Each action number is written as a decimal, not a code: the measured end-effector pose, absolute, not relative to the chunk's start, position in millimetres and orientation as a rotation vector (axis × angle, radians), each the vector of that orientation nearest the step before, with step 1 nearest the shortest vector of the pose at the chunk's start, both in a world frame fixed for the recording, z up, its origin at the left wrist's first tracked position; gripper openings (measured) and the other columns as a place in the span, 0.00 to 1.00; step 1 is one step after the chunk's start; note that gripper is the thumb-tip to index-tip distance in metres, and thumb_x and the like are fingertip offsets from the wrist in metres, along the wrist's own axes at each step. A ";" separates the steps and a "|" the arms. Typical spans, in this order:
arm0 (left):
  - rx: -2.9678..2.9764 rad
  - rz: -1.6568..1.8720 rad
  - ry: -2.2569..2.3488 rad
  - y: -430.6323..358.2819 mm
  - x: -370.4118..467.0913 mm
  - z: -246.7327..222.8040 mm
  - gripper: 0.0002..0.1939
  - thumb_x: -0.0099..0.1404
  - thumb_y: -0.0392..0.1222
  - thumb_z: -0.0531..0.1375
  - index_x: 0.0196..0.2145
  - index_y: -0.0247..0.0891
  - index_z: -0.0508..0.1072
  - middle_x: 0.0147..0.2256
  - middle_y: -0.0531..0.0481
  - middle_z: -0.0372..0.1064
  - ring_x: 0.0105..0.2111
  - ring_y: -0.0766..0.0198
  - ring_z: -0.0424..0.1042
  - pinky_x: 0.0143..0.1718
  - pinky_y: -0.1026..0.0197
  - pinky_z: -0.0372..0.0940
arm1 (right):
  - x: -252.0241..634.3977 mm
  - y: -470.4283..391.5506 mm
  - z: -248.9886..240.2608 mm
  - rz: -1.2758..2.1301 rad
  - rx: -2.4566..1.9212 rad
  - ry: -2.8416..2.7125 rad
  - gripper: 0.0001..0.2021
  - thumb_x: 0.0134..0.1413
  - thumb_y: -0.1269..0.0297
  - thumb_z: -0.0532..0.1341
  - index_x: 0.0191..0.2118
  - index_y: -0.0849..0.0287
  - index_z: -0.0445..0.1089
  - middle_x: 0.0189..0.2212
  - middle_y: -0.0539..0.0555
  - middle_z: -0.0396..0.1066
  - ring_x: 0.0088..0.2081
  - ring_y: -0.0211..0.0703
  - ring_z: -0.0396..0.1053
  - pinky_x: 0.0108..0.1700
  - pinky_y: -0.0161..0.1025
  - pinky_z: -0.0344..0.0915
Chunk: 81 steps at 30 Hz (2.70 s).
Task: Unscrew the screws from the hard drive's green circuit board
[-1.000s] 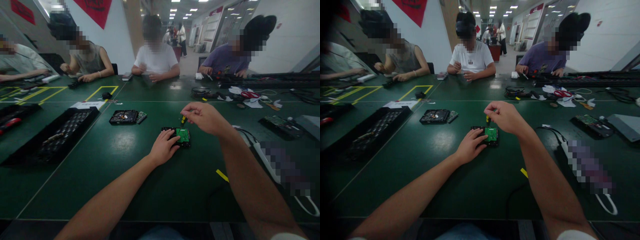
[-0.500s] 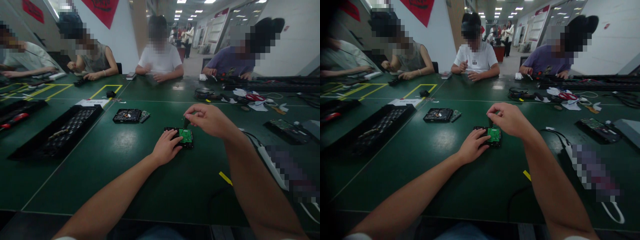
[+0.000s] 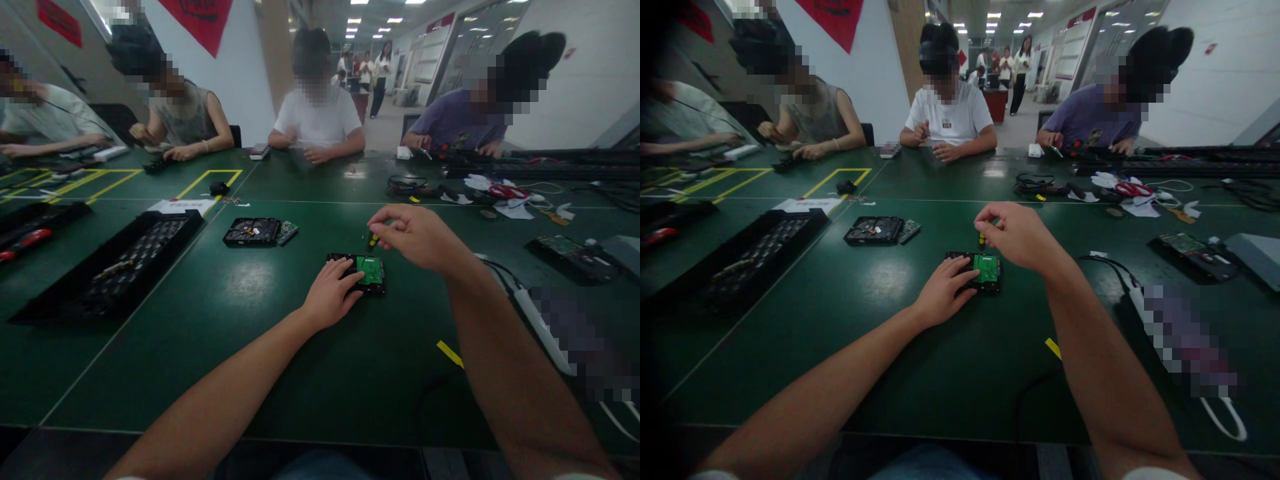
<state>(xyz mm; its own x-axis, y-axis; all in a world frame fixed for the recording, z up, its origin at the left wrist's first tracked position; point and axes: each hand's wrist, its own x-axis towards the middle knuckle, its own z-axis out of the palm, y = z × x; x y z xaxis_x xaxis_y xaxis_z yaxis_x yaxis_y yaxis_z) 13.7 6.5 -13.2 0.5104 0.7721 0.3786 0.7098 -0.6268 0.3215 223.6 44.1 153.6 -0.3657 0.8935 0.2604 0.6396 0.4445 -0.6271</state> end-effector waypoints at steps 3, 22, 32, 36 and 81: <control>2.621 0.763 1.287 6.3 13.5 -13.5 0.23 0.76 0.49 0.61 0.65 0.42 0.73 0.69 0.38 0.62 0.72 0.44 0.59 0.72 0.35 0.55 | 225.0 44.5 154.6 0.488 -1.277 -2.174 0.09 0.64 0.58 0.64 0.39 0.56 0.79 0.32 0.53 0.79 0.31 0.44 0.75 0.37 0.41 0.66; 2.605 0.792 1.266 6.9 12.4 -14.5 0.23 0.75 0.48 0.62 0.64 0.43 0.73 0.70 0.38 0.62 0.72 0.44 0.59 0.73 0.33 0.54 | 224.0 43.2 154.3 0.531 -1.266 -2.115 0.08 0.65 0.61 0.63 0.44 0.57 0.77 0.37 0.54 0.81 0.28 0.40 0.73 0.34 0.39 0.66; 2.608 0.778 1.274 8.0 12.8 -15.5 0.23 0.76 0.49 0.62 0.64 0.42 0.74 0.69 0.37 0.62 0.72 0.44 0.59 0.72 0.33 0.55 | 223.9 44.6 151.2 0.452 -1.255 -2.146 0.10 0.66 0.59 0.63 0.42 0.56 0.80 0.33 0.54 0.79 0.33 0.45 0.75 0.38 0.42 0.66; 2.604 0.776 1.272 7.3 13.2 -14.4 0.22 0.76 0.48 0.62 0.64 0.42 0.74 0.69 0.37 0.62 0.72 0.44 0.59 0.72 0.33 0.55 | 222.7 41.6 152.9 0.533 -1.213 -2.163 0.10 0.66 0.57 0.63 0.41 0.56 0.80 0.33 0.53 0.79 0.31 0.43 0.74 0.37 0.40 0.66; 2.591 0.800 1.259 6.4 12.4 -11.9 0.22 0.75 0.48 0.62 0.64 0.44 0.73 0.70 0.40 0.62 0.72 0.45 0.59 0.72 0.33 0.55 | 225.7 44.9 154.2 0.442 -1.263 -2.181 0.09 0.65 0.58 0.64 0.40 0.56 0.79 0.33 0.53 0.80 0.32 0.43 0.73 0.36 0.40 0.66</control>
<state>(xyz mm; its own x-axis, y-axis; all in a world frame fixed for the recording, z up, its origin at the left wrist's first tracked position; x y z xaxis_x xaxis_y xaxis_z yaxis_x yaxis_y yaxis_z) 12.4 6.4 -11.9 0.5051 0.7661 0.3975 0.6851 -0.6360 0.3552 225.7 44.9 154.2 -0.3882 0.8668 0.3129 0.6768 0.4986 -0.5416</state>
